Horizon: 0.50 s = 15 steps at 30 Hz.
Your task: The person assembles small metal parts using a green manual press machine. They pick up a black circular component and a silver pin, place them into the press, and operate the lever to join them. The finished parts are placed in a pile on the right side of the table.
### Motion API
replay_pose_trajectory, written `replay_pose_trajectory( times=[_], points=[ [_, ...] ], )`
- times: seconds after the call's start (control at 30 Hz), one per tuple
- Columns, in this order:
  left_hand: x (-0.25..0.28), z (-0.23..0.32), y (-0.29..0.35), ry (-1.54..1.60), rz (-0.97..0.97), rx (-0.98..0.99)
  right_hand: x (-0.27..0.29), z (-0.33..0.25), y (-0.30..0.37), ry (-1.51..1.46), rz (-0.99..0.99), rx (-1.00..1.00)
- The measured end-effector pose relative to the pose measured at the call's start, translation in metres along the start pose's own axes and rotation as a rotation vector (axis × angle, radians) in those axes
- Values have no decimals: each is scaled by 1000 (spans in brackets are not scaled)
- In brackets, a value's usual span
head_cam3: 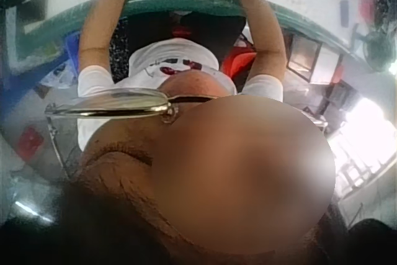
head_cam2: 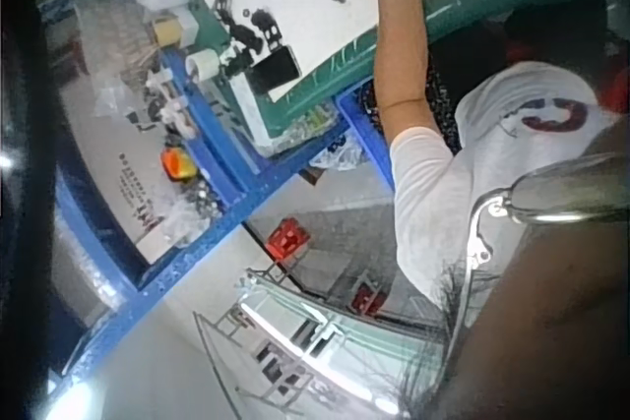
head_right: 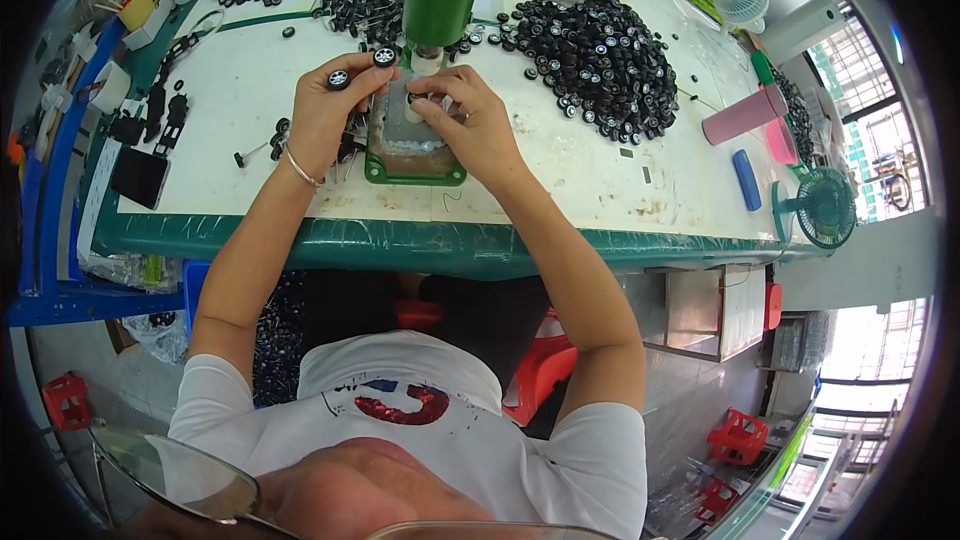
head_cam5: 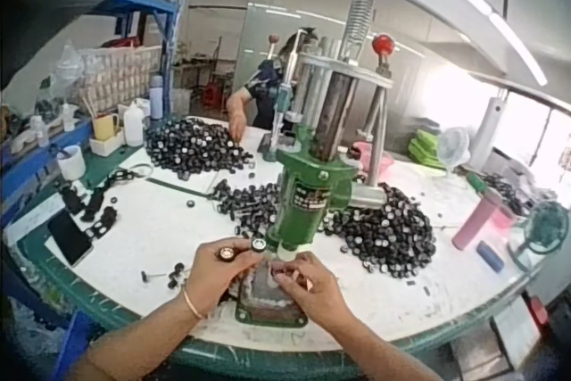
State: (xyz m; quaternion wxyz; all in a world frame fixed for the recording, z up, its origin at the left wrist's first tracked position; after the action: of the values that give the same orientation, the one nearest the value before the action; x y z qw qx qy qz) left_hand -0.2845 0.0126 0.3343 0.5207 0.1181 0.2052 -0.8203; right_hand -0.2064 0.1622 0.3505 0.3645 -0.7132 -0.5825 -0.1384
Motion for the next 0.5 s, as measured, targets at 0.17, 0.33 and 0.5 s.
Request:
replay_pose_trajectory(
  times=[0.17,0.33,0.5],
  points=[
    [-7,14,3,-95,-13,-14,-2,1,-6,-13,-62,-57],
    [-16,13,-1,-146,-80,96,10,19,-5,-160,-29,-110],
    [-19,4,-3,-198,-147,133,71,23,-23,-232,186,-116]
  ],
)
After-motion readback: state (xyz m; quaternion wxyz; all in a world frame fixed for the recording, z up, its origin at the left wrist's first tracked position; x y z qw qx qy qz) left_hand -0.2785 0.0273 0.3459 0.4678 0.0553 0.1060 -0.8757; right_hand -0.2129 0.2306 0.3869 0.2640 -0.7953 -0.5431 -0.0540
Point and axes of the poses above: each hand's wrist, its own y-axis away from the middle knuckle, its own x-axis out of the back of the hand, z = x × y, the point moved 7 cm from there along -y, towards the middle knuckle, and after that the axes turned 12 degrees about y, right-handed, at the moved point
